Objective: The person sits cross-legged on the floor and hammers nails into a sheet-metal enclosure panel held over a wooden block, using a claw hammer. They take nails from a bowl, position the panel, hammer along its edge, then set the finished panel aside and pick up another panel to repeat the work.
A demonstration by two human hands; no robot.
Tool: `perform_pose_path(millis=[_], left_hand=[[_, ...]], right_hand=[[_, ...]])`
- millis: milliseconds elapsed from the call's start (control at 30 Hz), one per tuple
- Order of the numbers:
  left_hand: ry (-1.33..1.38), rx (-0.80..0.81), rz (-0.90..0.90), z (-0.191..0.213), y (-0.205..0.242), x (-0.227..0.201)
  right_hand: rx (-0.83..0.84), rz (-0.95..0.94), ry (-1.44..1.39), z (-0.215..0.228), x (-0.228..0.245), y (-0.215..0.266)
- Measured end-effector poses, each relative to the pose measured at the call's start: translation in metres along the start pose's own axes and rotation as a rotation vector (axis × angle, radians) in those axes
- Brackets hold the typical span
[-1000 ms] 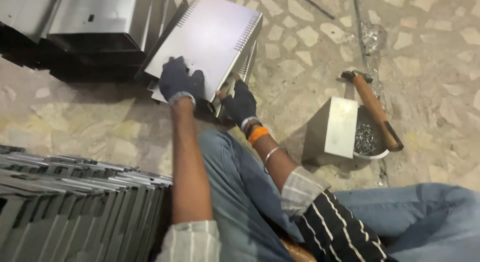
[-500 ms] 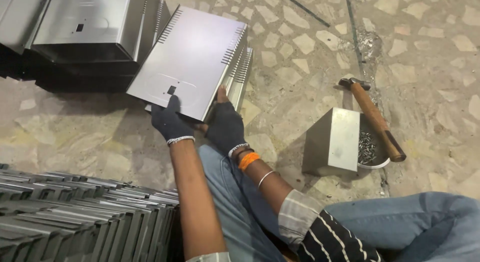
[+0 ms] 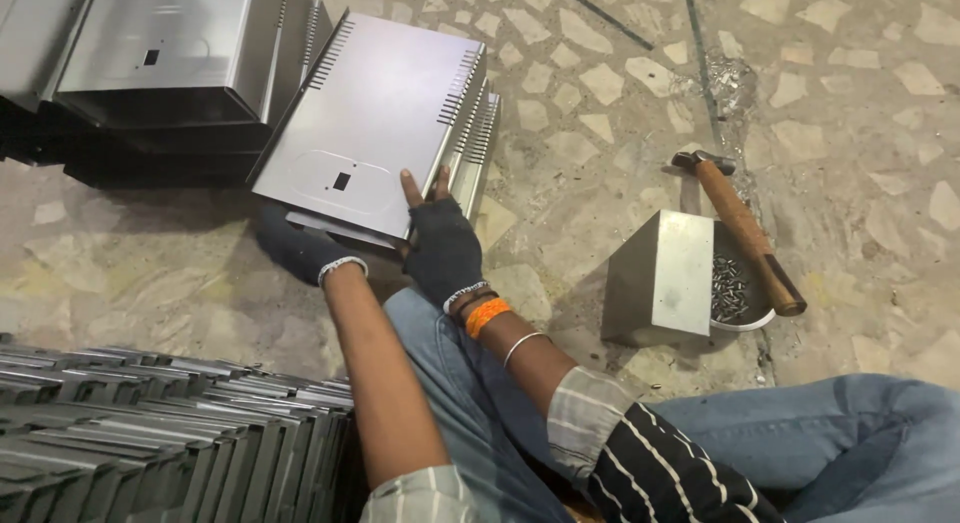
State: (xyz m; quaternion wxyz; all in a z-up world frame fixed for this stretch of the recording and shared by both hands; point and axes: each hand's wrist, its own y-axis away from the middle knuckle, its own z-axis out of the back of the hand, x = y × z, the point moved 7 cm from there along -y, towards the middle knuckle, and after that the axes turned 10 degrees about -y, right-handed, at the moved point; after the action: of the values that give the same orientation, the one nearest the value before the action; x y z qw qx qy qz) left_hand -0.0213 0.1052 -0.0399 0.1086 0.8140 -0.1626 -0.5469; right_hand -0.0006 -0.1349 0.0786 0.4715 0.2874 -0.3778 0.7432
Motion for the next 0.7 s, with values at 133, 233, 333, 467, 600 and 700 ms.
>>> perform_pose_path(millis=[133, 233, 333, 467, 600, 700], left_hand=[[-0.101, 0.333, -0.167, -0.034, -0.011, 0.016], [-0.147, 0.292, -0.210, -0.037, 0.010, -0.005], [-0.183, 0.257, -0.241, -0.037, 0.012, -0.013], [0.086, 0.347, -0.199, -0.040, -0.030, 0.032], [0.015, 0.402, -0.306, -0.039, -0.021, 0.016], [0.018, 0.356, -0.261, -0.033, -0.045, 0.031]], right_hand=[[0.002, 0.091, 0.054, -0.005, -0.001, -0.006], [0.009, 0.123, 0.098, -0.007, 0.007, -0.011], [0.023, 0.096, 0.194, -0.011, 0.005, -0.011], [-0.072, 0.108, 0.185, 0.002, 0.007, -0.007], [-0.118, 0.098, 0.179, 0.000, -0.010, 0.006], [-0.109, 0.082, 0.146, 0.002, -0.005, 0.012]])
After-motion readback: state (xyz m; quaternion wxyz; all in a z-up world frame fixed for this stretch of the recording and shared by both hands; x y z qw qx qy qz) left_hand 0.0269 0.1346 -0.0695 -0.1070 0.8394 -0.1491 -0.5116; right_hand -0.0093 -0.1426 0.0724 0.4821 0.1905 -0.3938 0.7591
